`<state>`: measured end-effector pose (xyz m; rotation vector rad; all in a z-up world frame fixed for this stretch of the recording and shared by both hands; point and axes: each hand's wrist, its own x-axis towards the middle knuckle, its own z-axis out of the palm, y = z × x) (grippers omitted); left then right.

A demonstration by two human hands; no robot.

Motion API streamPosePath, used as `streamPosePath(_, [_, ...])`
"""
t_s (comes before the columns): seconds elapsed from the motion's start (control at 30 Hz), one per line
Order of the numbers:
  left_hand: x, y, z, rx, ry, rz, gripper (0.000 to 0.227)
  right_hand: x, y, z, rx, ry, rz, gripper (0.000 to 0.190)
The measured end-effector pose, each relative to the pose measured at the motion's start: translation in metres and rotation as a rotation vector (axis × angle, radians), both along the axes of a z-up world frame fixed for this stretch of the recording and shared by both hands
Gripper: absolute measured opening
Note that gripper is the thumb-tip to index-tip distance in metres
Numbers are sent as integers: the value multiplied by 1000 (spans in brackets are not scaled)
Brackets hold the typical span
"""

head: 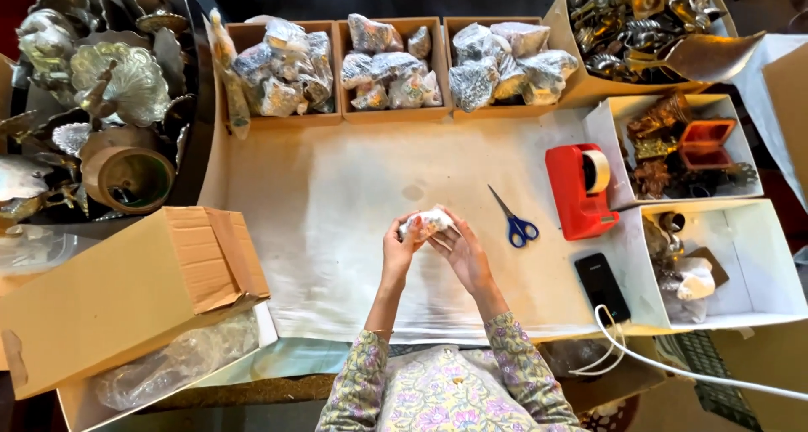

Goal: Wrapping small metal figurines in plastic and bubble wrap for shipping.

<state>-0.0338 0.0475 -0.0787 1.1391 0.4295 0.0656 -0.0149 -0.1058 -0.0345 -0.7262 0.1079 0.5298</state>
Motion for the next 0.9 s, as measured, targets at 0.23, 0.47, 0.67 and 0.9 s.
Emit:
streamPosePath(0.23, [-5,-8,-2,-5,-20,59,37,0,4,-58,-515,-325,-203,50])
streamPosePath(0.47, [-12,3,18,169,-123,-126,30,3,-15,-38,-579,-380,-170,31])
streamPosePath(0.67, [-13,-12,55,387,-28,-135,31,4,-16,-33,-642,-394,-160,34])
streamPosePath(0.9, [-16,-3,47,417,-101,60,30,6,10,-29,-549,-220,-201,30])
